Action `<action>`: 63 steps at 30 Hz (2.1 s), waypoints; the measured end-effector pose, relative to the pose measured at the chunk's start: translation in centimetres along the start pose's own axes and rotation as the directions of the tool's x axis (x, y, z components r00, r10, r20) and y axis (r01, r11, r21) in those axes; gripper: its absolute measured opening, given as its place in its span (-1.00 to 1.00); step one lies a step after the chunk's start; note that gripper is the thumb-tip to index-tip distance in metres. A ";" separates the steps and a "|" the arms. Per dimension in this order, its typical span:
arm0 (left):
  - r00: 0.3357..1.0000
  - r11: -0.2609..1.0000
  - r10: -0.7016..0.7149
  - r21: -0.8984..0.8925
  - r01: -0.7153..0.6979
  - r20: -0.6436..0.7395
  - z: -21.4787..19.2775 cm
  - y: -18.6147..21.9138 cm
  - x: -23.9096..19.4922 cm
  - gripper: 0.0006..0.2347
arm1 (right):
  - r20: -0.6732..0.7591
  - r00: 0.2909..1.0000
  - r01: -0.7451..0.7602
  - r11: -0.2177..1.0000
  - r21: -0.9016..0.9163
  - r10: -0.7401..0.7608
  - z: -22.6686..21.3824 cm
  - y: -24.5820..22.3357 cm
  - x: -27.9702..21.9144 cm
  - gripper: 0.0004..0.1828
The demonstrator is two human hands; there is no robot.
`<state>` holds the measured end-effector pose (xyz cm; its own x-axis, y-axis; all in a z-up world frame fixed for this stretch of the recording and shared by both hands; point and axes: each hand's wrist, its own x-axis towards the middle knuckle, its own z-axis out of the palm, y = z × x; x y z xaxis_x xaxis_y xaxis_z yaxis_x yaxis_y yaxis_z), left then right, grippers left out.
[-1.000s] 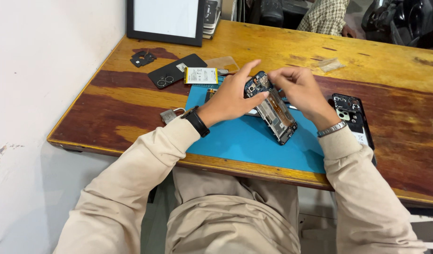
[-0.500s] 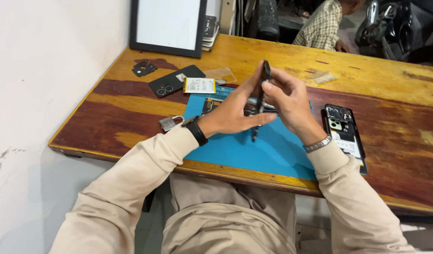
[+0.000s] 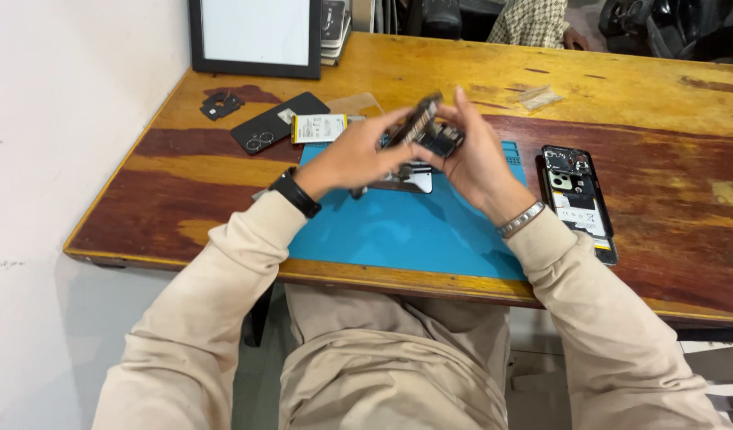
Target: The person disassembles a smartphone, removes the motherboard, and uses a small brush to clean components on the board. They then reposition the motherboard within the phone chassis.
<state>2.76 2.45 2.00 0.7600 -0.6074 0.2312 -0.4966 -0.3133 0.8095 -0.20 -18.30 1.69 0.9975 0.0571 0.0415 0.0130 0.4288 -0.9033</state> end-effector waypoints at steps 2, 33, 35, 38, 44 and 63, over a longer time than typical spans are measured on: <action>0.997 0.914 -0.064 -0.399 0.078 0.048 -0.3 -0.8 0.5 -0.52 | 0.004 1.000 0.031 0.999 -0.027 -0.031 -0.3 -0.4 0.2 -0.58; 0.995 0.994 0.052 -0.099 -0.043 0.087 0.0 -2.8 0.2 -0.77 | 0.496 0.852 0.392 0.420 -0.819 0.171 -0.9 -5.2 -2.4 -0.46; 0.985 0.984 0.146 -0.116 -0.135 0.093 0.1 -3.1 0.4 -0.80 | 0.468 0.871 0.414 0.291 -0.863 0.148 -0.8 -5.6 -2.3 -0.48; 0.975 0.976 0.192 -0.122 -0.178 0.113 0.2 -3.4 0.5 -0.82 | 0.331 0.923 0.231 0.406 -0.884 0.197 -0.9 -5.6 -2.0 -0.50; 0.986 0.995 0.092 -0.063 -0.084 0.140 0.0 -2.7 0.3 -0.82 | 0.398 0.875 0.269 0.405 -0.873 0.276 -1.3 -6.4 -2.5 -0.30; 0.986 0.983 0.143 -0.126 -0.131 0.089 0.6 -2.7 0.5 -0.66 | 0.282 0.959 0.246 0.411 -0.878 0.029 -0.9 -4.5 -1.6 -0.85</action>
<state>4.25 2.54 -0.36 0.6410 -0.7085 0.2952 -0.5347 -0.1363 0.8340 -1.75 -21.14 5.27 0.9374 0.3213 0.1342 0.3114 -0.6012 -0.7359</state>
